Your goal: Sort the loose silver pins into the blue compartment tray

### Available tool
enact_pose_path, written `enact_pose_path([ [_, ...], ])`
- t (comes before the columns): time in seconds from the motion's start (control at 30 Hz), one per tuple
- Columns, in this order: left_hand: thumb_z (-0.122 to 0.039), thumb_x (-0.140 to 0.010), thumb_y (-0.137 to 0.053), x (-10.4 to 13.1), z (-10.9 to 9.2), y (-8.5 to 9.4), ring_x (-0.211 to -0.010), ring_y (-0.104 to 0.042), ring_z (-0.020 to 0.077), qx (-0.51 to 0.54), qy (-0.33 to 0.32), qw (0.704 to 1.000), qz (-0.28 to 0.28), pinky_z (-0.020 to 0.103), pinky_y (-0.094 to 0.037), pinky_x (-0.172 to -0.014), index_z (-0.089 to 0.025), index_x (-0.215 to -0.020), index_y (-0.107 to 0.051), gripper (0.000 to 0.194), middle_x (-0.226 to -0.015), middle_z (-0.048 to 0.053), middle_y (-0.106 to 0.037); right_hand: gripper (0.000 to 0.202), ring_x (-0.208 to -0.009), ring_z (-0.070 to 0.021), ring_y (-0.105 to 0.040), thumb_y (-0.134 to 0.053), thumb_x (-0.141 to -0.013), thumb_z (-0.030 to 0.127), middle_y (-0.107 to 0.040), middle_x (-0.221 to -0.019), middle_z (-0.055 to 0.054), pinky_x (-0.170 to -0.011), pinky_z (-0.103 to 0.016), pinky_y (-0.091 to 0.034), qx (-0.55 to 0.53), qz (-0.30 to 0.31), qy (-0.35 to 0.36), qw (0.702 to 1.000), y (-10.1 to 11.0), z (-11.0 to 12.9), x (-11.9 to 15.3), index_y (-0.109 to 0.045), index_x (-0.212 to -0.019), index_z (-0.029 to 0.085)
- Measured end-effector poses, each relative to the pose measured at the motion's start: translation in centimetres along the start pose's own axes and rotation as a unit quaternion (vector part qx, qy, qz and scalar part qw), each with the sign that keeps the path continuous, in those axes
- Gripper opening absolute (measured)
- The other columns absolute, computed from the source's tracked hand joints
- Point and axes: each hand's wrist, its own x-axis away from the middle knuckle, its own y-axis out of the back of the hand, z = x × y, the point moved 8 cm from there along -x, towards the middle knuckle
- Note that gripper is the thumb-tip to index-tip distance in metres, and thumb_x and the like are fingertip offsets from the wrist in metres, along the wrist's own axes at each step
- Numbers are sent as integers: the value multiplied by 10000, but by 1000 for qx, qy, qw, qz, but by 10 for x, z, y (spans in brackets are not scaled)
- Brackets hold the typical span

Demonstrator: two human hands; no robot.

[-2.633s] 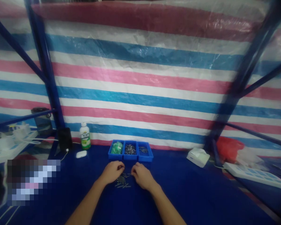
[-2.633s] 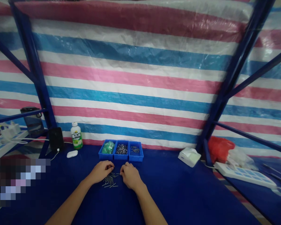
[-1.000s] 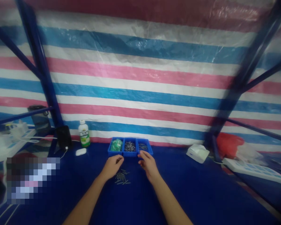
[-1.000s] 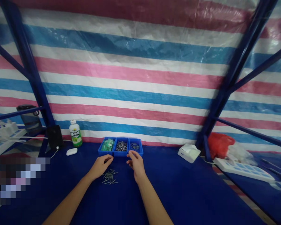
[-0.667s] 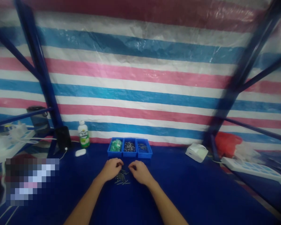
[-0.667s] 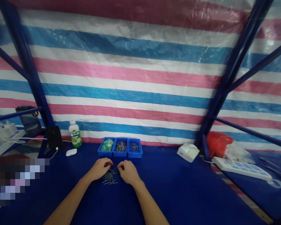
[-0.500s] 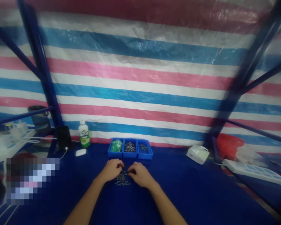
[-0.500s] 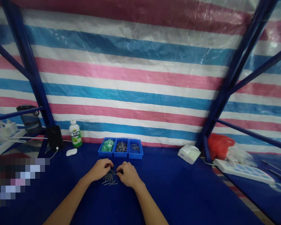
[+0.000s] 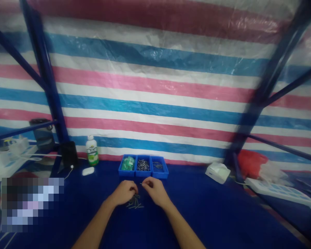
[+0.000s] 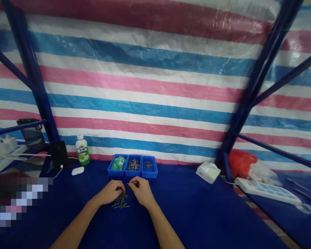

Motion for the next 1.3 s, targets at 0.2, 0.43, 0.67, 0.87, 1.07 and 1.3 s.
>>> enact_pose_path([
  [0.2, -129, -758, -458, 4, -6, 6, -755, -621, 166, 22, 6, 999, -41, 248, -439, -691, -200, -862, -733, 302, -846, 19, -716, 248, -593, -164, -585, -735, -704, 369, -657, -627, -15, -602, -275, -434, -161, -29, -68, 984, 6, -15, -5, -718, -840, 162],
  [0.43, -353, -833, -602, 1, -7, 15, -666, -561, 145, 92, -10, 988, -120, 242, -426, -636, -193, -993, -704, 248, -766, 13, -667, 228, -568, -147, -564, -719, -710, 345, -644, -647, -7, -584, -271, -420, -197, -13, -60, 979, -2, -16, -7, -711, -843, 160],
  [0.67, -356, -894, -541, 2, -22, 17, -701, -565, 143, 84, -46, 990, -107, 246, -411, -665, -198, -797, -728, 263, -774, 13, -669, 193, -558, -148, -565, -688, -719, 317, -653, -671, -12, -577, -277, -420, -182, -11, -68, 981, -7, -15, -4, -693, -829, 159],
  [0.87, -360, -914, -510, 5, -24, 22, -707, -575, 144, 109, -42, 985, -124, 241, -411, -673, -190, -793, -715, 292, -773, 10, -676, 200, -574, -148, -560, -726, -697, 324, -662, -685, -19, -589, -281, -421, -191, -5, -72, 979, -9, -14, -3, -704, -817, 164],
  [1.07, -396, -948, -428, 4, -18, 27, -734, -600, 162, 154, -30, 977, -144, 249, -433, -707, -178, -830, -713, 378, -762, 20, -672, 252, -560, -95, -506, -752, -735, 371, -640, -774, -4, -551, -234, -362, -413, 7, -78, 907, -9, -10, -6, -646, -880, 195],
  [1.3, -432, -946, -387, 5, -10, 25, -744, -603, 173, 137, -2, 980, -146, 254, -446, -697, -183, -855, -719, 425, -750, 25, -656, 318, -480, -81, -376, -683, -782, 431, -381, -546, 71, -520, -230, -348, -535, -19, -170, 827, 5, -20, -4, -495, -682, 195],
])
